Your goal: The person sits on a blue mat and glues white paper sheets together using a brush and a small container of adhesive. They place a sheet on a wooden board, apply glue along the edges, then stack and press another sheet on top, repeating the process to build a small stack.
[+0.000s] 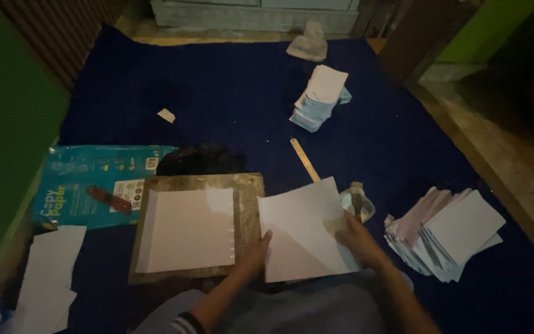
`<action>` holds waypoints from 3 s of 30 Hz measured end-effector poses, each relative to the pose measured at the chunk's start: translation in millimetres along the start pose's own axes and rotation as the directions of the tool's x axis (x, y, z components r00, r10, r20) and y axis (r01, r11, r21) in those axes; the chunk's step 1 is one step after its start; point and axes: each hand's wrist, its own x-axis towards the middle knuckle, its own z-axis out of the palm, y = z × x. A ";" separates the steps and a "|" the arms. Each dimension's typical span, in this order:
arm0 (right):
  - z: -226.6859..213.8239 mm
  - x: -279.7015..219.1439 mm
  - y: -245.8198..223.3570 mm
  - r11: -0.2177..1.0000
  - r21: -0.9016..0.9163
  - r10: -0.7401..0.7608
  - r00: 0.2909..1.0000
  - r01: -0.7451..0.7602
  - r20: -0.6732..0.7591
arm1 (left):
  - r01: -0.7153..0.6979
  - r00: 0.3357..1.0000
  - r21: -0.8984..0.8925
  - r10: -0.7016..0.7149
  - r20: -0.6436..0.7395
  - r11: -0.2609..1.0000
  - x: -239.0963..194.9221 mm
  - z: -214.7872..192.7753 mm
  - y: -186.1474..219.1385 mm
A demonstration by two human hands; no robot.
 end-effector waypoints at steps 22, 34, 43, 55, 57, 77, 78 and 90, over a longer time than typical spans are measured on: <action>89.0 91.0 53.6 0.714 -0.604 -0.376 0.922 0.355 0.097 | -0.589 0.776 0.787 0.399 0.489 0.182 19.7 -21.4 79.0; 143.8 113.9 82.2 0.427 -0.830 -0.361 0.909 0.359 0.208 | -0.519 0.838 0.842 0.280 0.468 0.147 37.8 -24.6 69.3; 145.7 116.2 81.5 0.420 -0.834 -0.312 0.920 0.358 0.238 | -0.523 0.827 0.831 0.347 0.441 0.191 35.9 -20.8 71.2; 117.8 -39.0 62.6 0.171 -0.747 0.164 0.729 0.642 0.664 | -0.410 0.897 0.892 0.264 0.355 0.193 36.4 -19.5 99.9; 116.3 -45.2 61.3 0.211 -0.743 0.122 0.737 0.636 0.665 | -0.376 0.848 0.866 0.499 0.179 0.330 30.7 -43.0 92.1; 126.9 -16.9 89.3 0.534 -0.515 -0.633 0.721 0.671 0.284 | -0.337 0.557 0.739 0.756 -0.344 0.584 -136.7 -242.9 24.8; 127.5 -17.0 89.0 0.554 -0.509 -0.603 0.739 0.659 0.301 | -0.342 0.560 0.740 0.758 -0.334 0.579 -150.3 -239.5 29.9; 63.0 3.7 17.4 0.992 0.015 0.124 0.987 -0.126 0.103 | -0.320 0.932 0.175 0.343 -0.118 0.931 -68.5 -114.6 38.8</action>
